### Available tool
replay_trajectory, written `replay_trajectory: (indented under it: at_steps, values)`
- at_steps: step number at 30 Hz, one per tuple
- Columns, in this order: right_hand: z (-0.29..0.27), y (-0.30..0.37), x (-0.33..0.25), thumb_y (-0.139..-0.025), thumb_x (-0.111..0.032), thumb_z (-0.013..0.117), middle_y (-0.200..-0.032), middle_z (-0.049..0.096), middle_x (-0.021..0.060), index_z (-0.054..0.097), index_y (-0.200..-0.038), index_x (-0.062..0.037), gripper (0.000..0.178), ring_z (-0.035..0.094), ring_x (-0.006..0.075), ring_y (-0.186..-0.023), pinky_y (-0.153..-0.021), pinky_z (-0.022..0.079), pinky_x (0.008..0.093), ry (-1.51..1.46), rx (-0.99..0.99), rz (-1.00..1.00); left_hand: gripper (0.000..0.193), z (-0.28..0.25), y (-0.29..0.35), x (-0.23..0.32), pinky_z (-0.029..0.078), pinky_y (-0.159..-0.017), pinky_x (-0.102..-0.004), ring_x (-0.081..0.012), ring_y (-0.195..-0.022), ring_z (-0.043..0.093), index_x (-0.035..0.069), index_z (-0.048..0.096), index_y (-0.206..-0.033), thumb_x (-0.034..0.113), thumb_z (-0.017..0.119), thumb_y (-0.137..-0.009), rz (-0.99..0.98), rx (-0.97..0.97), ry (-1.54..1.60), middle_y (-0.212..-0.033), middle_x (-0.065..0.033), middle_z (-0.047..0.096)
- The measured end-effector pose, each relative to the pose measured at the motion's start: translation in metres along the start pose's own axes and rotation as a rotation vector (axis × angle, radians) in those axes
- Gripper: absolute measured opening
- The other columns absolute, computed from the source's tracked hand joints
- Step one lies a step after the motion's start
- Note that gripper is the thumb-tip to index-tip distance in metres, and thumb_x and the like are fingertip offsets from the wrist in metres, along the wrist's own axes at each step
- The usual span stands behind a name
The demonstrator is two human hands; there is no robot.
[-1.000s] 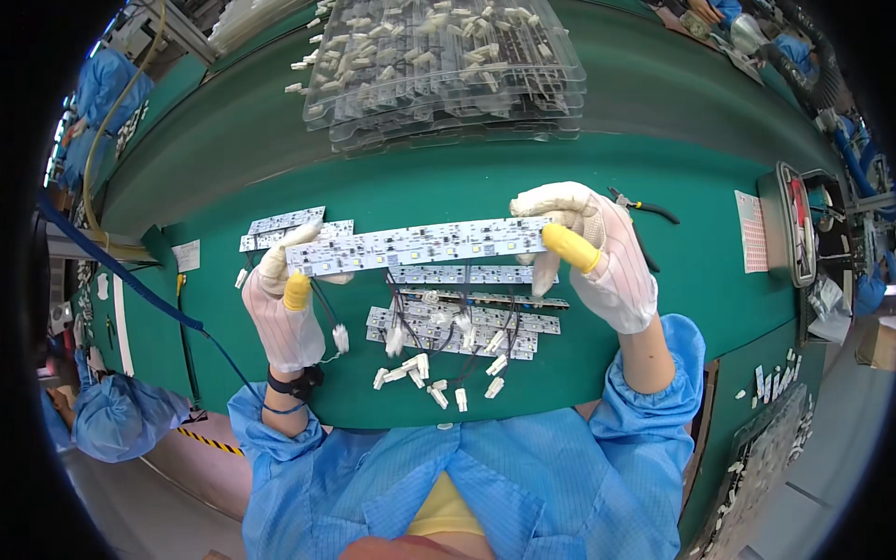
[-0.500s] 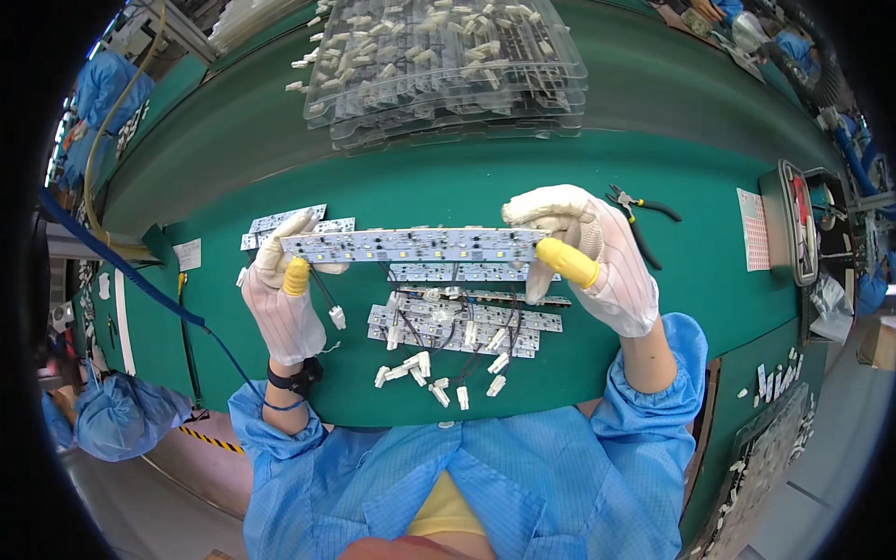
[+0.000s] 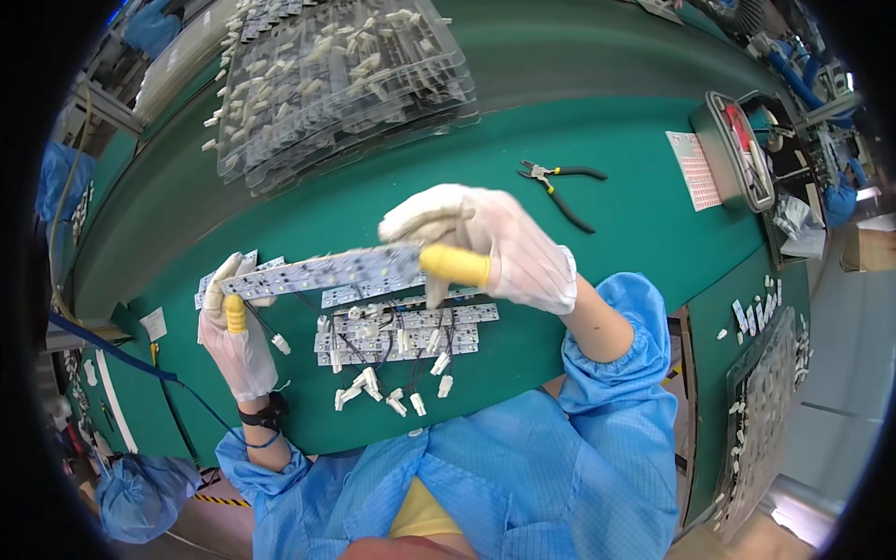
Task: Assembling and inspecting small electronic components on a strip at a factory workstation.
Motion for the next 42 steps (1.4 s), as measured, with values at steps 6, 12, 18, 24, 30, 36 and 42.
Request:
replay_trajectory:
  at_steps: [6,12,18,24,30,36,42]
  values:
    - [-0.011,-0.007,0.016,-0.095,-0.021,0.048,-0.076,0.064,0.0084,0.057,-0.109,0.0006,0.027,0.062,0.0108,-0.062,-0.062,0.048,0.0218,0.147,0.232,0.177,0.062,0.008,0.015,0.002,0.050,-0.075,-0.0275,-0.0161,-0.072,0.065,-0.007,0.051,-0.118,0.039,0.068,-0.082,0.039,-0.125,0.207,-0.096,-0.0171,0.066]
    - [-0.014,-0.005,0.028,-0.093,-0.035,0.053,-0.079,0.064,0.0068,0.056,-0.110,-0.0002,0.039,0.061,0.0105,-0.063,-0.063,0.048,0.0207,0.093,0.212,0.145,0.070,0.001,0.005,0.003,0.048,-0.076,-0.0237,-0.0114,-0.075,0.064,-0.007,0.056,-0.113,0.055,0.060,-0.082,0.025,-0.147,0.003,-0.071,-0.0097,0.069]
    - [0.001,-0.013,0.024,-0.090,-0.040,0.057,-0.072,0.062,0.0042,0.056,-0.109,0.0004,0.045,0.057,0.0080,-0.059,-0.055,0.043,0.0185,0.174,0.293,-0.040,0.055,0.001,0.006,0.004,0.049,-0.075,-0.0230,-0.0136,-0.077,0.067,-0.005,0.056,-0.114,0.043,0.060,-0.086,0.034,-0.193,0.119,-0.087,-0.0130,0.069]
    - [-0.022,-0.007,0.034,-0.090,-0.031,0.058,-0.066,0.062,0.0061,0.056,-0.100,0.0011,0.034,0.058,0.0110,-0.054,-0.049,0.045,0.0215,0.213,0.230,0.075,0.039,-0.003,0.005,0.000,0.049,-0.075,-0.0249,-0.0157,-0.075,0.068,-0.001,0.060,-0.110,0.033,0.057,-0.091,0.027,-0.182,-0.037,-0.094,-0.0103,0.069]
    - [-0.006,0.002,0.024,-0.087,-0.022,0.063,-0.076,0.065,0.0156,0.054,-0.104,0.0092,0.037,0.066,0.0206,-0.064,-0.059,0.055,0.0301,-0.352,0.047,0.058,0.020,-0.011,0.001,-0.022,0.046,-0.084,-0.0258,-0.0131,-0.095,0.059,-0.002,0.063,-0.106,0.008,0.055,-0.091,-0.011,-0.035,-0.140,-0.103,-0.0084,0.066]
    - [-0.009,-0.002,0.020,-0.091,-0.028,0.057,-0.076,0.063,0.0096,0.058,-0.096,0.0024,0.031,0.062,0.0171,-0.058,-0.054,0.052,0.0267,0.150,0.077,-0.008,0.025,-0.001,-0.004,-0.005,0.045,-0.081,-0.0298,-0.0188,-0.090,0.061,0.002,0.061,-0.111,0.001,0.048,-0.090,0.070,-0.051,-0.354,-0.104,-0.0087,0.066]
    - [-0.017,0.002,0.037,-0.091,-0.035,0.056,-0.068,0.061,0.0095,0.054,-0.099,0.0018,0.037,0.060,0.0157,-0.052,-0.049,0.049,0.0249,-0.323,0.121,0.175,0.035,-0.002,0.000,-0.014,0.044,-0.072,-0.0276,-0.0170,-0.074,0.060,0.001,0.059,-0.114,0.021,0.042,-0.091,0.079,-0.108,-0.416,-0.088,-0.0092,0.066]
Point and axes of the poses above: each hand's wrist, its own y-axis away from the middle knuckle, its own z-axis out of the palm, x = y × z, the point moved 4 cm from there along -y, towards the middle knuckle
